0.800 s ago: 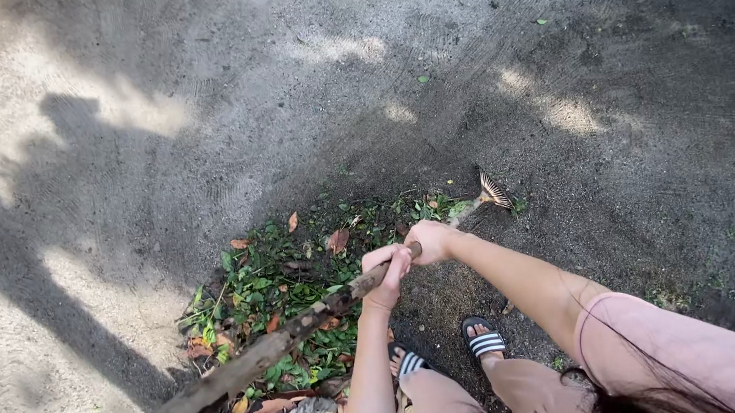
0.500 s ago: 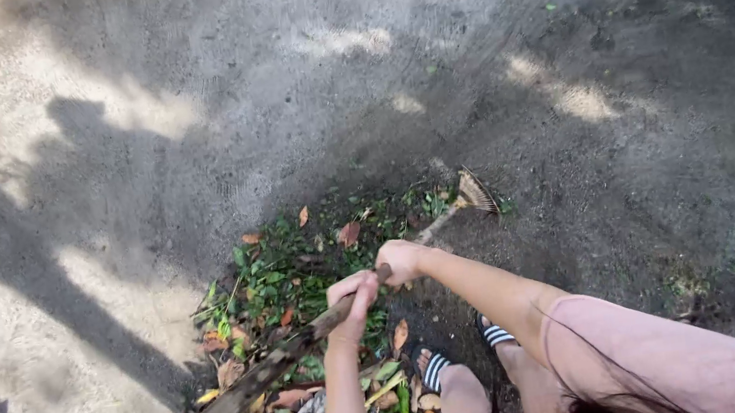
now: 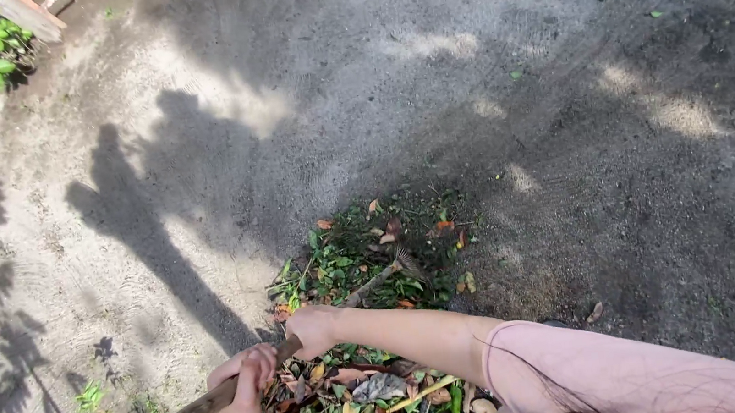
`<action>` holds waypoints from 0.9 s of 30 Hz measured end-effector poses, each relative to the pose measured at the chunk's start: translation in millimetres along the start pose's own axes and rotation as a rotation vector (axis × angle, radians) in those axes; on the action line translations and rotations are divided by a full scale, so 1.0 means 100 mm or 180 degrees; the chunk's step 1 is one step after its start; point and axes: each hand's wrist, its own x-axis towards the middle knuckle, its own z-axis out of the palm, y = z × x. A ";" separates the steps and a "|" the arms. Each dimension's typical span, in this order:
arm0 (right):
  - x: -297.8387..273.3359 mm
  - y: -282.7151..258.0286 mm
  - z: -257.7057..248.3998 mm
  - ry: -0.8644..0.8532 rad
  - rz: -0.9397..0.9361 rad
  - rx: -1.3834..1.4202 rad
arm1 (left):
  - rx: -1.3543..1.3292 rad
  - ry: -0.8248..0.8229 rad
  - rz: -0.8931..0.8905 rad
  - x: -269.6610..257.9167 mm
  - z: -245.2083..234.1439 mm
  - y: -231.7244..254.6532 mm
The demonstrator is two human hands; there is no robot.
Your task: Raking leaves and debris on the ground outdoors.
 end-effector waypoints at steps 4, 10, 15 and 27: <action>0.04 -0.30 -0.57 0.0064 0.0328 -0.0341 | -0.0183 0.0052 0.0494 0.39 -0.07 0.08; -0.37 0.31 -1.97 0.0422 0.0753 -0.0962 | -0.0902 -0.0566 0.0799 1.59 0.94 0.31; -1.13 1.38 -3.22 0.0458 0.1472 -0.1493 | -0.1422 -0.1382 0.0911 2.53 2.40 0.12; -2.41 2.91 -5.91 0.0494 0.1975 -0.2805 | -0.0231 -0.1646 0.0518 4.70 5.32 -0.22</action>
